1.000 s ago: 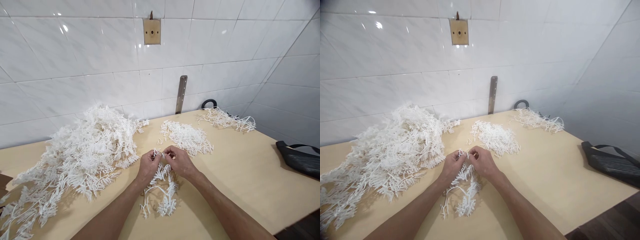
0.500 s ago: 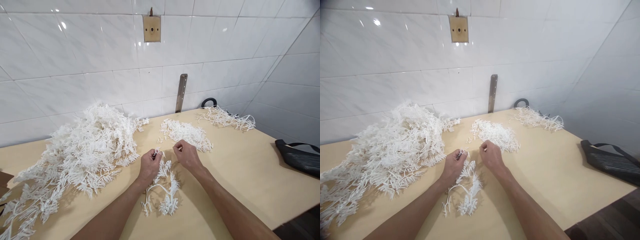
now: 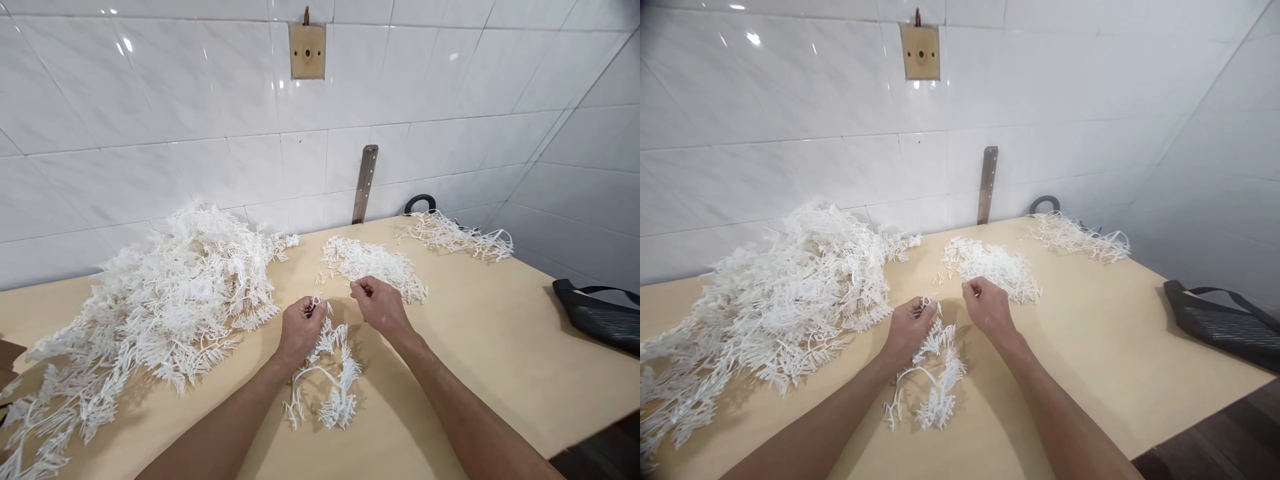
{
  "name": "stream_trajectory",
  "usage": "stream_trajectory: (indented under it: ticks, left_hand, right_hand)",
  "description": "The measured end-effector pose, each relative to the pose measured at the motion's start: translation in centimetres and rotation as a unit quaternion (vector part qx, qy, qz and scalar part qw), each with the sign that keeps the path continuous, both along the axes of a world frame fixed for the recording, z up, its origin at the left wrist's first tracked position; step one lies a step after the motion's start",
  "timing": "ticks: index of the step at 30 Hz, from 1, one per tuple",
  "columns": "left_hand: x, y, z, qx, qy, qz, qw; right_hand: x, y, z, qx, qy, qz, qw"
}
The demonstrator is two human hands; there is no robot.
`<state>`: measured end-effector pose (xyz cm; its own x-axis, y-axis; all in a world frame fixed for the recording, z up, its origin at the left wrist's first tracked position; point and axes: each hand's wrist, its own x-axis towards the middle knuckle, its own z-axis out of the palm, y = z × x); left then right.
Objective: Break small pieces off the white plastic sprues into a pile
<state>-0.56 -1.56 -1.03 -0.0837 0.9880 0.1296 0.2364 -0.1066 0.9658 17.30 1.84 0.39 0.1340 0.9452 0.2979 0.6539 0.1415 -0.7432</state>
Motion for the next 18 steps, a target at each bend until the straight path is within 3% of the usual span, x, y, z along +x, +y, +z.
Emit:
stream_trajectory:
  ticks: [4, 8, 11, 15, 18]
  left_hand:
    - [0.0, -0.1, 0.1, -0.003, 0.000, 0.004, 1.000]
    - [0.1, -0.2, 0.3, -0.004, -0.005, 0.005, 1.000]
    - [0.2, -0.3, 0.4, 0.000, -0.016, 0.003, 1.000]
    - [0.2, -0.2, 0.3, 0.008, 0.006, 0.009, 1.000]
    - [0.2, 0.0, 0.2, 0.010, 0.030, 0.012, 0.999]
  right_hand:
    - [2.4, 0.7, 0.4, -0.003, 0.029, -0.039, 0.999]
    - [2.8, 0.8, 0.3, -0.013, 0.112, -0.021, 0.993]
    - [1.0, 0.2, 0.1, -0.020, 0.140, 0.040, 0.989]
    - [-1.8, -1.3, 0.3, -0.014, 0.072, 0.159, 0.985]
    - [-2.6, -2.0, 0.6, -0.031, 0.039, 0.193, 0.980]
